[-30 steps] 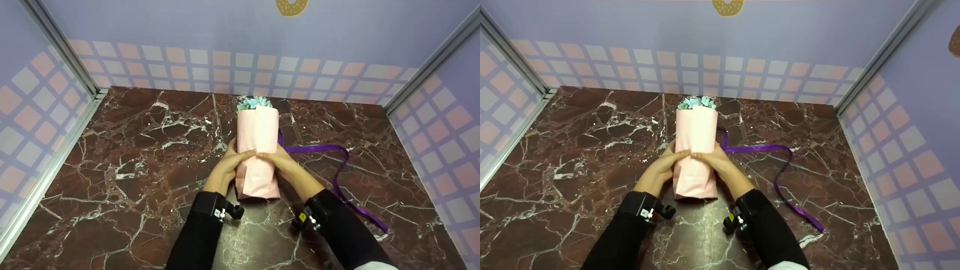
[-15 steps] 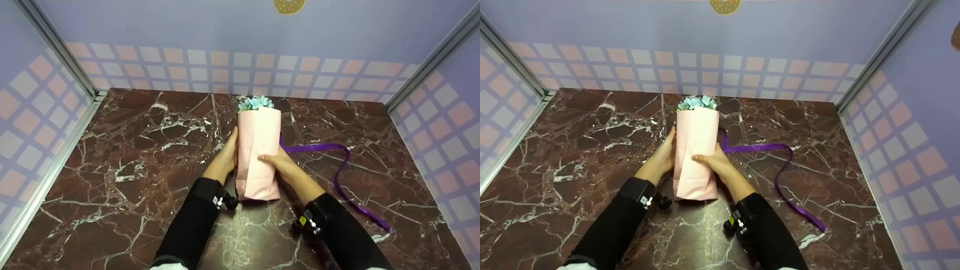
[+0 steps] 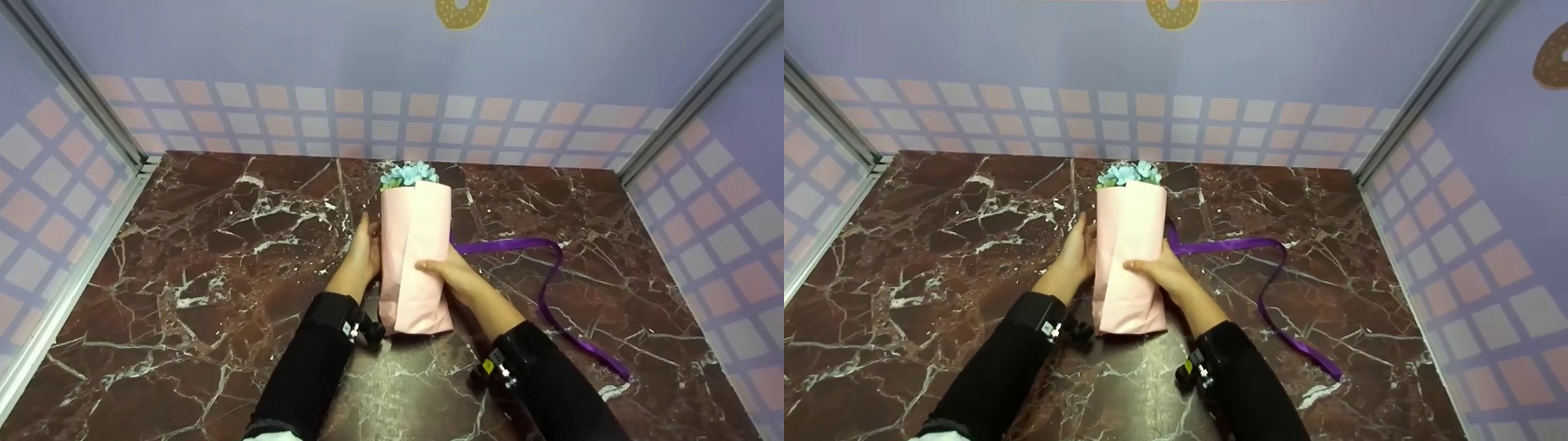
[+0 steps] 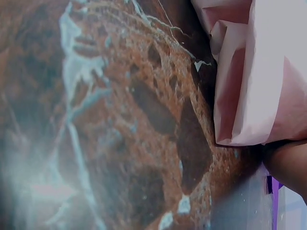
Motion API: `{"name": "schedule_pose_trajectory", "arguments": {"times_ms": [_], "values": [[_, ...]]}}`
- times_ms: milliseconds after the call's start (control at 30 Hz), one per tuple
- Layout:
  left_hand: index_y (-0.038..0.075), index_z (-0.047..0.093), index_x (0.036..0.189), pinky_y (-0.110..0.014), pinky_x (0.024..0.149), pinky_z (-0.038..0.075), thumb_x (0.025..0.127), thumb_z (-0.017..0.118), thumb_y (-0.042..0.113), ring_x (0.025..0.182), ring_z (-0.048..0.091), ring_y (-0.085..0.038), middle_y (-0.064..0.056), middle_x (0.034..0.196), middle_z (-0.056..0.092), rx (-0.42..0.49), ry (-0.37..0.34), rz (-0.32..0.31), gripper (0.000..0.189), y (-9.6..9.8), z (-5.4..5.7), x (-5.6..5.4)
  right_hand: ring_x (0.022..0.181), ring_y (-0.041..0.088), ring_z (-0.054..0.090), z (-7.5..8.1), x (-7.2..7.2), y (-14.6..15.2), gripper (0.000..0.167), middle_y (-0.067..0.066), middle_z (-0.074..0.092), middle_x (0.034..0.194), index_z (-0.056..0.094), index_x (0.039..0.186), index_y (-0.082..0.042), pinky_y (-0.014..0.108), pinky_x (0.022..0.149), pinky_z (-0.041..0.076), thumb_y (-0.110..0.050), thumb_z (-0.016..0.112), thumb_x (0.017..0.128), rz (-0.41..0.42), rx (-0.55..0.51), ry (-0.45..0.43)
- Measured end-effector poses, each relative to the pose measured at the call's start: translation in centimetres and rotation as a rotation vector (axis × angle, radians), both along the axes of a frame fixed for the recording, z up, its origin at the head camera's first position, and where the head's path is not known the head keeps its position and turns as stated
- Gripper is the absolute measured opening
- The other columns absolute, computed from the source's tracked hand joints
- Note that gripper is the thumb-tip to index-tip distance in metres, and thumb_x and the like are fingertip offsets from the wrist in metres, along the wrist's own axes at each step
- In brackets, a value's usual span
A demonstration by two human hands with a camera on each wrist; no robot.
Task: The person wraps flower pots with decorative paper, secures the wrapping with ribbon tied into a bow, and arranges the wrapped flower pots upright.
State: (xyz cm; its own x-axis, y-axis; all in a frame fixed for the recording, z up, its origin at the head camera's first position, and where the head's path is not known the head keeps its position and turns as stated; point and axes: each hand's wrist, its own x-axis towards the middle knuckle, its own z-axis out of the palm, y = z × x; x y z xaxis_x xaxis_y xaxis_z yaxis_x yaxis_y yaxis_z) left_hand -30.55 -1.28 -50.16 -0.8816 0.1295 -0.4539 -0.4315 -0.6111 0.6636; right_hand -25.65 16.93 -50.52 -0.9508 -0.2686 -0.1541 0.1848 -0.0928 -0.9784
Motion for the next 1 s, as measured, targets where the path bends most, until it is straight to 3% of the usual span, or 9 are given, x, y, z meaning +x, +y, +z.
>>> {"name": "schedule_pose_trajectory", "arguments": {"times_ms": [133,367,600,800,1000], "values": [[-0.001,0.032,0.146,-0.041,0.105,0.040,0.106,0.024,0.045,0.130,0.044,-0.037,-0.029,0.144,0.039,0.061,0.041,0.056,0.062,-0.6,-0.1,0.5,0.114,0.030,0.050,0.2,0.2,-0.1,0.078,0.017,0.048,0.128,0.032,0.140,0.000,0.041,0.103,0.040,-0.005,0.072,0.073,0.001,-0.004,0.003],[-0.003,0.029,0.148,-0.044,0.115,0.027,0.106,0.023,0.042,0.137,0.034,-0.041,-0.034,0.145,0.034,0.127,0.117,0.173,0.062,-2.2,0.3,2.1,0.117,0.031,0.049,0.6,0.1,-0.4,0.081,0.018,0.046,0.131,0.029,0.143,0.000,0.041,0.104,0.040,-0.004,0.071,0.074,-0.031,0.028,-0.047],[-0.005,0.023,0.149,-0.042,0.114,0.028,0.107,0.024,0.038,0.138,0.032,-0.041,-0.034,0.144,0.035,0.218,0.156,0.307,0.060,-4.7,0.6,3.3,0.118,0.033,0.050,0.7,0.0,-1.0,0.083,0.020,0.046,0.132,0.027,0.145,0.000,0.041,0.102,0.042,-0.004,0.072,0.075,-0.044,0.052,-0.068],[-0.002,0.023,0.148,-0.041,0.112,0.032,0.107,0.027,0.038,0.137,0.034,-0.040,-0.030,0.146,0.034,0.311,0.181,0.472,0.058,-8.4,1.9,4.1,0.116,0.032,0.050,0.8,0.1,-1.2,0.082,0.020,0.047,0.131,0.028,0.144,0.002,0.041,0.101,0.043,-0.006,0.072,0.076,-0.071,0.068,-0.069],[0.002,0.028,0.144,-0.038,0.112,0.033,0.107,0.028,0.037,0.138,0.035,-0.036,-0.025,0.146,0.034,0.365,0.200,0.568,0.051,-13.0,2.8,4.8,0.116,0.031,0.050,0.7,0.2,-1.2,0.078,0.019,0.047,0.131,0.030,0.143,0.001,0.040,0.102,0.043,-0.007,0.072,0.077,-0.086,0.072,-0.085]]}}
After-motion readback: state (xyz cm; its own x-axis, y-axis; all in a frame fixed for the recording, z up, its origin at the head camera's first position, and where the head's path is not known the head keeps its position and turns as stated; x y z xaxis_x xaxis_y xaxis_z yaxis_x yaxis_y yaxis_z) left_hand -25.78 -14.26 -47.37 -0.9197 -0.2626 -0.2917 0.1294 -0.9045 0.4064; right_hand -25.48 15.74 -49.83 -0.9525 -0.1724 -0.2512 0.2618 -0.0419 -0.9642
